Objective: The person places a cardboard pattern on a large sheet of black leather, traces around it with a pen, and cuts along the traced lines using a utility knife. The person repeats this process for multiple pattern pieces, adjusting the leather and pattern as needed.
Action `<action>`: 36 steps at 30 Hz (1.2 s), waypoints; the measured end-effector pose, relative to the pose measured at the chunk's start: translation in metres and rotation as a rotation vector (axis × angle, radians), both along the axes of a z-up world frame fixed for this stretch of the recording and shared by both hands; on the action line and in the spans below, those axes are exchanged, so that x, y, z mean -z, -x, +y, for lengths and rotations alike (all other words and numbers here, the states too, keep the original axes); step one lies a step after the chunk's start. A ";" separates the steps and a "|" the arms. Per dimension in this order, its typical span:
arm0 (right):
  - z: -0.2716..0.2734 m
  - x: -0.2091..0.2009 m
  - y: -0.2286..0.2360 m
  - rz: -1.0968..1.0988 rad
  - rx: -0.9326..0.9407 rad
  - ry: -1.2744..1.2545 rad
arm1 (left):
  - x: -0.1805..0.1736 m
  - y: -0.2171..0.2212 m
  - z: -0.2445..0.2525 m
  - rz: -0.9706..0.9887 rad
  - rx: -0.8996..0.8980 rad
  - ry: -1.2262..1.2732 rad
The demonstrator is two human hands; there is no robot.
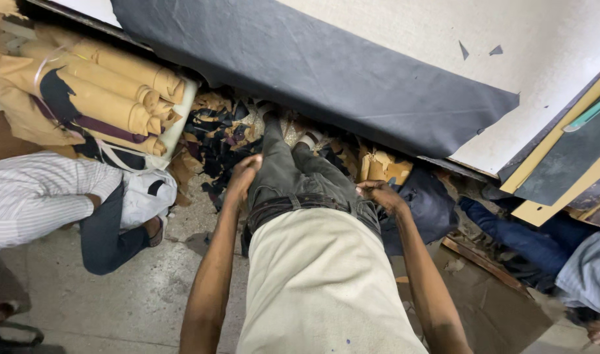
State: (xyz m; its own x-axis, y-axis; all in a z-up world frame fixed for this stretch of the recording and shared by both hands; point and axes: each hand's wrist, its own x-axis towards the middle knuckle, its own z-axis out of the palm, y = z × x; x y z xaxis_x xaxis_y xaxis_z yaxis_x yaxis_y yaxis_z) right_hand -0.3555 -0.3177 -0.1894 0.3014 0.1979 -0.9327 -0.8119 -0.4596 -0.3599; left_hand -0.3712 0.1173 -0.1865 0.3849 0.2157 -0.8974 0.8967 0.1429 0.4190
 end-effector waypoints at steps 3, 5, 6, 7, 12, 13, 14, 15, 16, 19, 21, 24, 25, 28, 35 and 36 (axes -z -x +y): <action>-0.011 0.005 -0.001 0.093 -0.053 0.006 | 0.011 0.020 -0.003 0.112 -0.116 0.115; -0.022 0.007 -0.006 0.092 -0.077 -0.015 | 0.025 0.029 -0.015 0.068 -0.007 0.067; -0.023 0.010 -0.009 0.062 -0.085 -0.064 | 0.034 0.029 -0.021 0.018 0.044 -0.009; -0.026 0.012 -0.005 0.046 -0.099 -0.111 | 0.039 0.038 -0.030 -0.018 0.088 -0.083; -0.036 0.017 -0.003 0.138 -0.124 -0.140 | 0.053 0.051 -0.048 0.040 0.244 -0.359; -0.040 0.019 -0.006 0.124 -0.099 -0.165 | 0.057 0.043 -0.050 0.050 0.248 -0.370; -0.043 0.020 -0.011 0.110 -0.073 -0.190 | 0.059 0.034 -0.051 0.037 0.279 -0.384; -0.047 0.020 -0.011 0.118 -0.088 -0.163 | 0.056 0.034 -0.053 0.040 0.310 -0.394; -0.051 0.019 -0.012 0.125 -0.102 -0.135 | 0.052 0.034 -0.056 0.043 0.341 -0.405; -0.055 0.026 -0.019 0.075 -0.123 -0.167 | 0.025 0.031 -0.054 -0.223 0.364 -0.517; -0.053 0.028 -0.032 -0.028 -0.149 -0.210 | -0.015 0.038 -0.052 -0.441 0.461 -0.736; -0.035 0.030 -0.063 -0.250 -0.224 -0.259 | -0.085 0.057 -0.046 -0.397 0.359 -0.205; -0.019 0.030 -0.075 -0.319 -0.252 -0.285 | -0.103 0.060 -0.045 -0.362 0.405 -0.093; 0.054 0.037 -0.106 -0.405 -0.379 -0.314 | -0.125 0.061 -0.049 -0.290 0.527 0.117; 0.249 0.034 -0.105 -0.488 -0.885 -0.411 | -0.098 0.082 -0.064 -0.397 0.852 -0.193; 0.267 0.033 -0.092 -0.415 -0.958 -0.399 | -0.098 0.088 -0.066 -0.431 0.866 -0.258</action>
